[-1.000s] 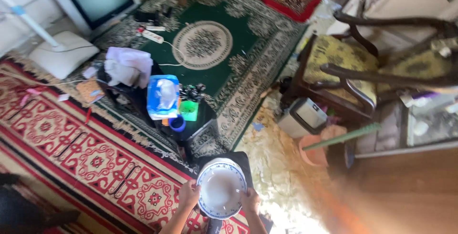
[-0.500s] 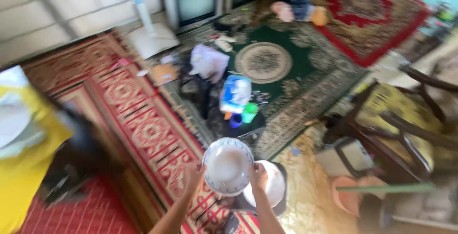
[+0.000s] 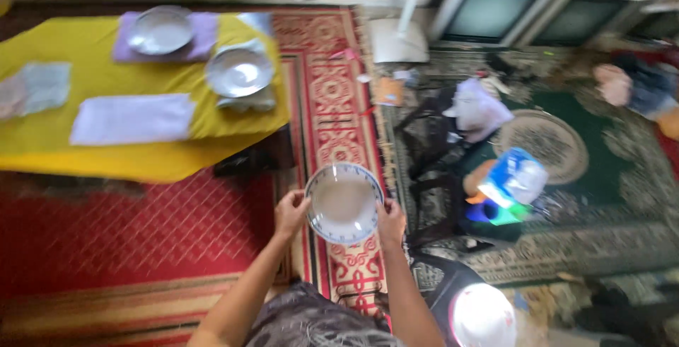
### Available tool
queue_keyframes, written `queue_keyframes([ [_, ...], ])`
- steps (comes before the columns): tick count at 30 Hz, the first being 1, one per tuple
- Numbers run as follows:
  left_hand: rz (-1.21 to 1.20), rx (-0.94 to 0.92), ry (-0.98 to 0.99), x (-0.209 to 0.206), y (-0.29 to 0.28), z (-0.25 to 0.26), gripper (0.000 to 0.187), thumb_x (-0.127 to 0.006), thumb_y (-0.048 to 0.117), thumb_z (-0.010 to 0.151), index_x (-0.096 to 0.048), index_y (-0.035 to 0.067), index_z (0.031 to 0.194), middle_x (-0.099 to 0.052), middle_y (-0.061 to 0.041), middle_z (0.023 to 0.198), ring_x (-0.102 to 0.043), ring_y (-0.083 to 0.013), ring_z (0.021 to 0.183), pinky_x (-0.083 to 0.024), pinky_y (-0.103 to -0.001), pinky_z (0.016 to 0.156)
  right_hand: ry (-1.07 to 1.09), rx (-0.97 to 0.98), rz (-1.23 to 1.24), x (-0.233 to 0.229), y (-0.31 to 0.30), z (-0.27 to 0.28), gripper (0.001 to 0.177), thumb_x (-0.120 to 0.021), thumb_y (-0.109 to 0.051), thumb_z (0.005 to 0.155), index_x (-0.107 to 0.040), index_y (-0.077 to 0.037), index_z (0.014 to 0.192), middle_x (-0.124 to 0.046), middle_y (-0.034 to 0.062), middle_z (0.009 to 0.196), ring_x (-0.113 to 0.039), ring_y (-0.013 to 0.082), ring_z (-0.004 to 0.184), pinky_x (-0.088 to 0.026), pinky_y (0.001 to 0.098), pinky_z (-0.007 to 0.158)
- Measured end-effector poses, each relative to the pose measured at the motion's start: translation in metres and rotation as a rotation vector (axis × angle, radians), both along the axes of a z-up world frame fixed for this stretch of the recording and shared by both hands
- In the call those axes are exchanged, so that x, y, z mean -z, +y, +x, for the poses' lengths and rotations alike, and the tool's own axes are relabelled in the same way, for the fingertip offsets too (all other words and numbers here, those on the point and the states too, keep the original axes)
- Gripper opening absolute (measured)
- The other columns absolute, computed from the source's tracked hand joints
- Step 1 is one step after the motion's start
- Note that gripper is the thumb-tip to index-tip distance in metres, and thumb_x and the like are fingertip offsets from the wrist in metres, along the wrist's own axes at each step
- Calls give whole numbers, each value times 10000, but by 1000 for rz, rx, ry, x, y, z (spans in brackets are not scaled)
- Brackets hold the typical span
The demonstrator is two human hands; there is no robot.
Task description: Setting a dining table with plates, bowls, and napkins.
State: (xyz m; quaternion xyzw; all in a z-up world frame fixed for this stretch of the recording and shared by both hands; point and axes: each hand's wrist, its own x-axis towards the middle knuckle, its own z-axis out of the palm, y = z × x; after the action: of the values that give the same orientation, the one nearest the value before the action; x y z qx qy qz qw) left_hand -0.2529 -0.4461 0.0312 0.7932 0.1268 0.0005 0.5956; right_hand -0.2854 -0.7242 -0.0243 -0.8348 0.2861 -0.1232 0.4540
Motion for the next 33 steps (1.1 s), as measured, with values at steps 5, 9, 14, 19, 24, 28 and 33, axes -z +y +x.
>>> queue_keyframes([
  [5, 25, -205, 28, -14, 94, 6, 221, -770, 177, 860, -766, 58, 1046, -784, -52, 908, -709, -116, 803, -571, -300, 773, -202, -229, 454, 1, 96, 55, 216, -745, -176, 921, -700, 0, 1038, -714, 16, 862, -631, 83, 748, -531, 261, 694],
  [9, -102, -357, -45, 5, 150, 6, 225, -768, 162, 857, -756, 37, 1044, -773, -42, 913, -691, -99, 798, -576, -280, 760, -125, -345, 526, -3, 153, 92, 193, -731, -151, 927, -706, 8, 1034, -699, 19, 861, -618, 89, 735, -525, 262, 666],
  [14, -116, -489, -74, 1, 203, 4, 230, -767, 167, 858, -754, 39, 1049, -779, -23, 914, -693, -89, 785, -575, -274, 743, -61, -498, 593, -10, 216, 130, 207, -719, -167, 944, -679, 1, 1059, -692, 23, 884, -615, 87, 750, -523, 259, 672],
  [19, -134, -624, -27, -2, 245, 24, 226, -775, 159, 848, -757, 47, 1043, -783, -33, 929, -695, -86, 792, -575, -269, 756, -44, -618, 612, -12, 271, 183, 211, -728, -156, 917, -672, -15, 1065, -722, 14, 910, -659, 78, 784, -551, 240, 712],
  [24, -167, -674, -108, 21, 289, 71, 213, -763, 146, 862, -740, 39, 1045, -779, -19, 940, -702, -84, 811, -572, -256, 769, 1, -732, 609, -15, 320, 253, 186, -725, -152, 928, -694, -6, 1039, -727, 24, 875, -643, 87, 752, -534, 252, 690],
  [28, -218, -726, -163, 17, 319, 123, 224, -765, 118, 859, -729, 20, 1057, -766, -36, 948, -686, -90, 827, -560, -255, 770, -58, -813, 669, -25, 356, 319, 170, -741, -137, 915, -694, -5, 1011, -721, 23, 862, -636, 82, 739, -536, 239, 688],
  [33, -249, -803, -103, -2, 345, 162, 214, -737, 117, 875, -719, 13, 1062, -744, -31, 917, -681, -102, 797, -578, -265, 734, 101, -849, 481, -60, 403, 376, 177, -753, -195, 904, -707, -37, 968, -675, -6, 786, -566, 101, 641, -472, 282, 555],
])
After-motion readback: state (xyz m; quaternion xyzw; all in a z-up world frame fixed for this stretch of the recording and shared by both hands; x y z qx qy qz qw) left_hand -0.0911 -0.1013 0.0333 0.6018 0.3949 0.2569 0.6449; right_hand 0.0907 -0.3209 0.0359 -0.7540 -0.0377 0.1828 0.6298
